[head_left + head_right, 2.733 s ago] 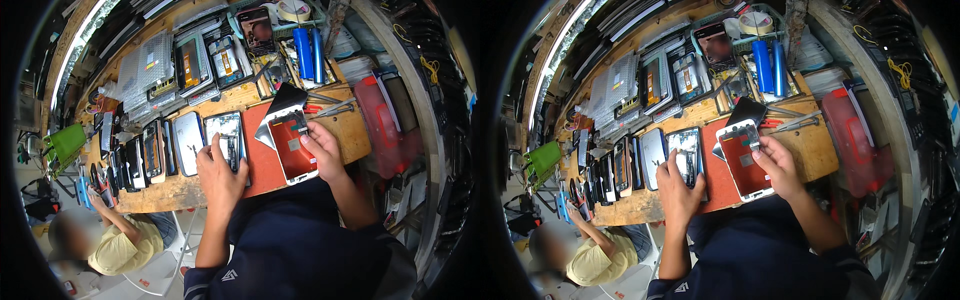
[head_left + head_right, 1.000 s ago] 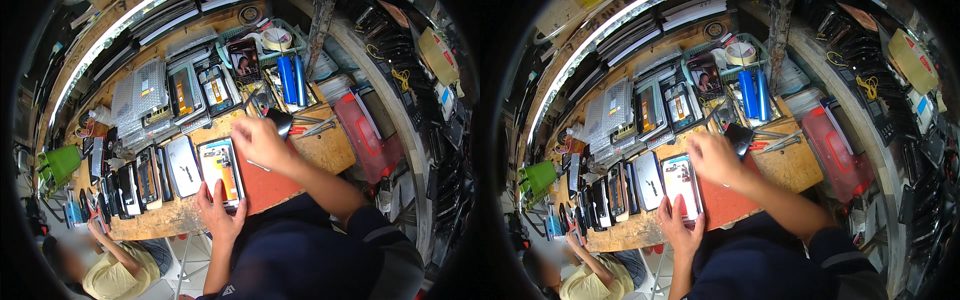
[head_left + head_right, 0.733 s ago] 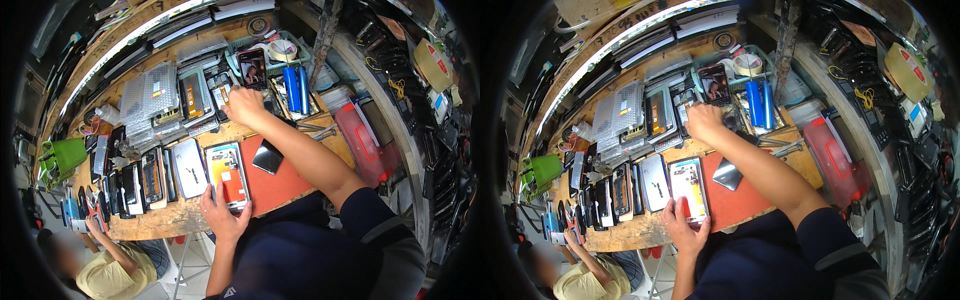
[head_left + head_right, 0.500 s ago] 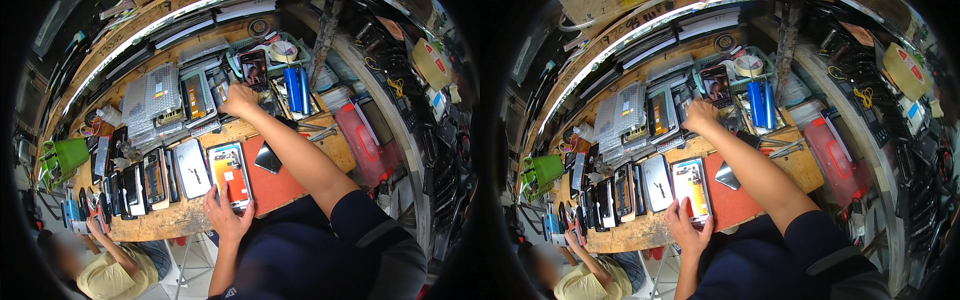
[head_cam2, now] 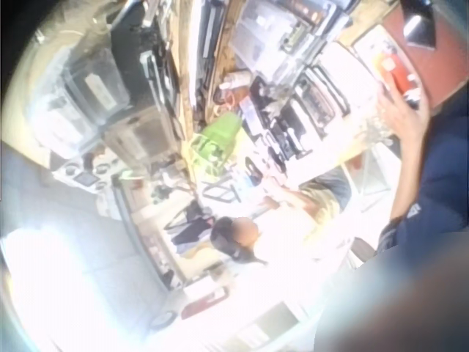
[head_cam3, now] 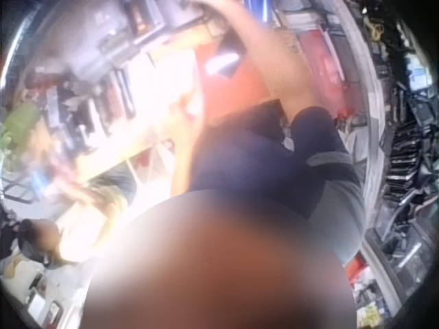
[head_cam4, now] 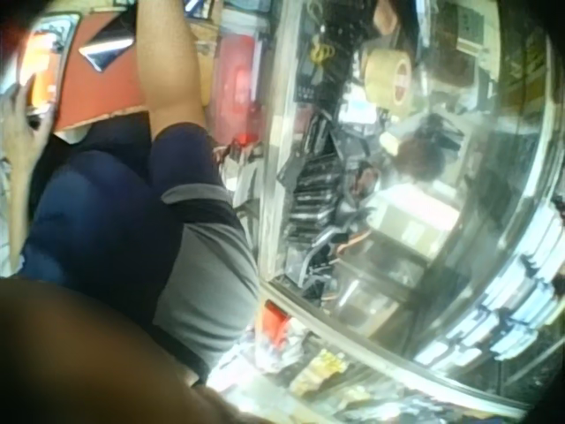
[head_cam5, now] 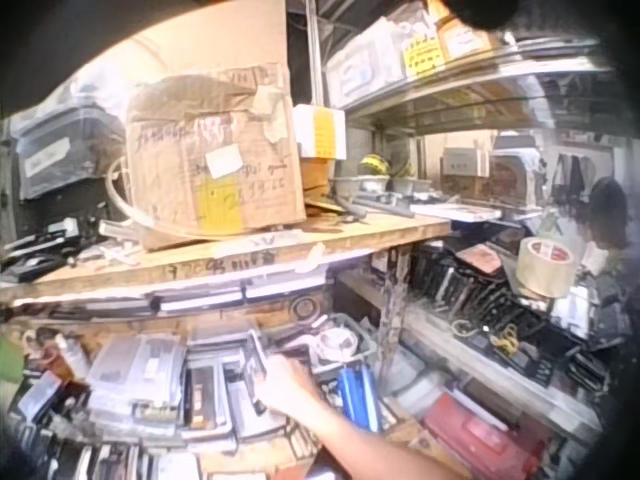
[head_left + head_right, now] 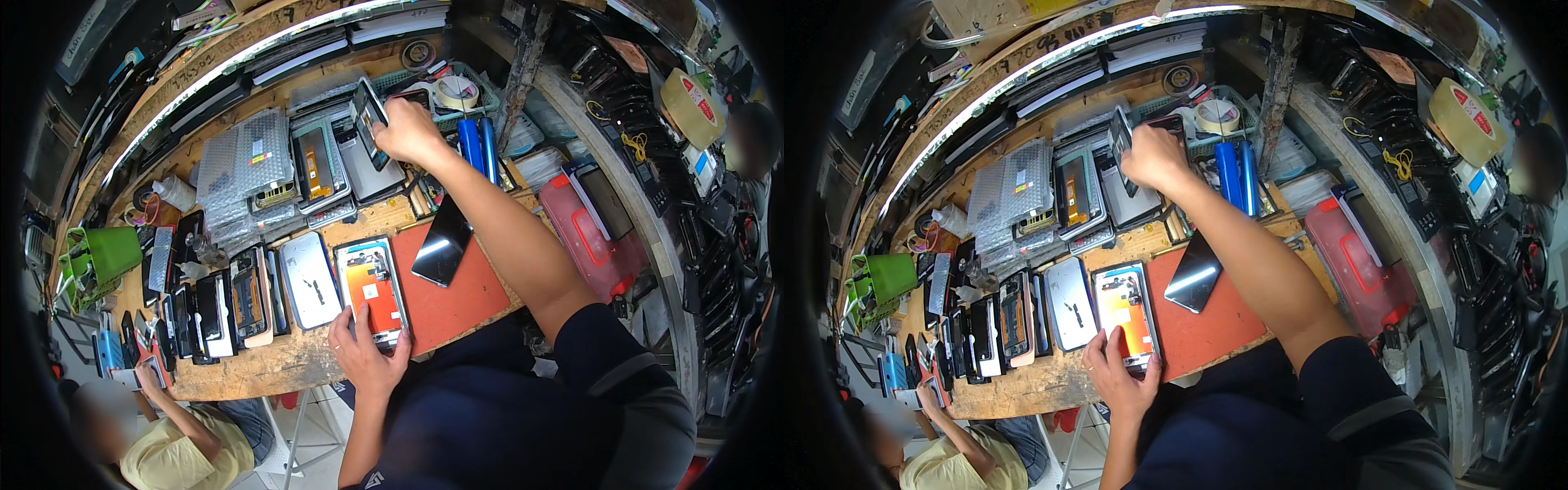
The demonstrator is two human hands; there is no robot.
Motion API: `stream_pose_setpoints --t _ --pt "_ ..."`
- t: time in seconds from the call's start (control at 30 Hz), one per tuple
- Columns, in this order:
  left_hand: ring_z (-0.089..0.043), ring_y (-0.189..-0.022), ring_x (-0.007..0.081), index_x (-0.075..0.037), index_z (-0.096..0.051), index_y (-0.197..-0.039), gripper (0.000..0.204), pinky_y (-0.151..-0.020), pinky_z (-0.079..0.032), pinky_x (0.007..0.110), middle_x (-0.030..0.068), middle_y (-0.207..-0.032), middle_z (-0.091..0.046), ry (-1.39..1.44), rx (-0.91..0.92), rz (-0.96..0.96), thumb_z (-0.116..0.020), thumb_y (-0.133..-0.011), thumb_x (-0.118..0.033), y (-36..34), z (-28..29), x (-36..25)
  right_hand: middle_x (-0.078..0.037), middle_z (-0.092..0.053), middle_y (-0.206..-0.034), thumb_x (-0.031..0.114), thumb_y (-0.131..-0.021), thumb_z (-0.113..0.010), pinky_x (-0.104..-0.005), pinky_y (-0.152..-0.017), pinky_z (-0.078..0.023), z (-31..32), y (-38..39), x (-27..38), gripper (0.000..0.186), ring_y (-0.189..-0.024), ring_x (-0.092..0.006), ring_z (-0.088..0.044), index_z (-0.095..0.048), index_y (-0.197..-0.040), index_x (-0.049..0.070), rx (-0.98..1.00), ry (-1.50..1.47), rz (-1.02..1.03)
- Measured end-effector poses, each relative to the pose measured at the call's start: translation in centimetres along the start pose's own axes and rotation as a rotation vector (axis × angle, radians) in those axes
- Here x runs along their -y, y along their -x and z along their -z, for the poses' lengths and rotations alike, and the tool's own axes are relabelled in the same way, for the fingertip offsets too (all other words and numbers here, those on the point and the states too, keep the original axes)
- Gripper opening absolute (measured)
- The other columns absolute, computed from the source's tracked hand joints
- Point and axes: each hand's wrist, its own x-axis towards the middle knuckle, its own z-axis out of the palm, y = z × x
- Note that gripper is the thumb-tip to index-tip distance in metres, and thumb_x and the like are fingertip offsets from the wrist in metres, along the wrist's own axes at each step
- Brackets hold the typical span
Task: The person wipes the back and front of a black smartphone with a white cloth on a cluttered workbench. They handle several other mobile phones and parts, moving them aside to access the work area, then continue wiping the device.
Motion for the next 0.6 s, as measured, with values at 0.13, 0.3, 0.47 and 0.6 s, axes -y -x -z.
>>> stream_pose_setpoints --t 0.13,0.3,0.47,0.6 --pt "-0.049 -0.130 0.0463 -0.002 -0.060 -0.138 0.075 -0.110 -0.039 0.059 0.0281 -0.138 -0.053 0.007 0.000 0.004 -0.084 -0.078 -0.041 -0.1 0.1 0.0 -0.035 -0.073 -0.103 0.021 -0.091 -0.070 -0.0543 -0.095 -0.057 1.8 0.0 0.9 0.032 -0.103 -0.0507 -0.072 -0.074 -0.099 -0.009 0.001 0.051 0.048" --pt "-0.049 -0.130 0.0464 -0.002 -0.060 -0.138 0.076 -0.110 -0.039 0.059 0.0278 -0.138 -0.053 0.008 -0.004 0.009 -0.084 -0.078 -0.041 -0.1 0.1 -0.1 -0.034 -0.074 -0.108 0.019 -0.089 -0.071 -0.0515 -0.096 -0.059 -0.3 0.2 -0.3 0.030 -0.107 -0.0483 -0.073 -0.077 -0.101 -0.008 0.048 0.036 -0.018" --pt "-0.049 -0.131 0.0465 -0.002 -0.060 -0.138 0.076 -0.110 -0.040 0.059 0.0275 -0.138 -0.053 0.006 -0.003 0.009 -0.084 -0.078 -0.041 0.0 0.1 0.0 -0.033 -0.073 -0.115 0.025 -0.093 -0.073 -0.0507 -0.101 -0.056 -4.0 0.3 -2.8 0.038 -0.114 -0.0476 -0.070 -0.074 -0.109 -0.009 0.134 -0.075 -0.117" --pt "-0.049 -0.131 0.0465 -0.001 -0.060 -0.138 0.075 -0.110 -0.040 0.058 0.0276 -0.138 -0.053 -0.007 0.008 0.000 -0.084 -0.078 -0.041 -0.1 0.2 -0.1 -0.030 -0.075 -0.095 0.028 -0.093 -0.078 -0.0489 -0.092 -0.057 -7.0 -0.3 -3.6 0.039 -0.101 -0.0450 -0.075 -0.074 -0.098 -0.011 -0.010 -0.169 -0.144"
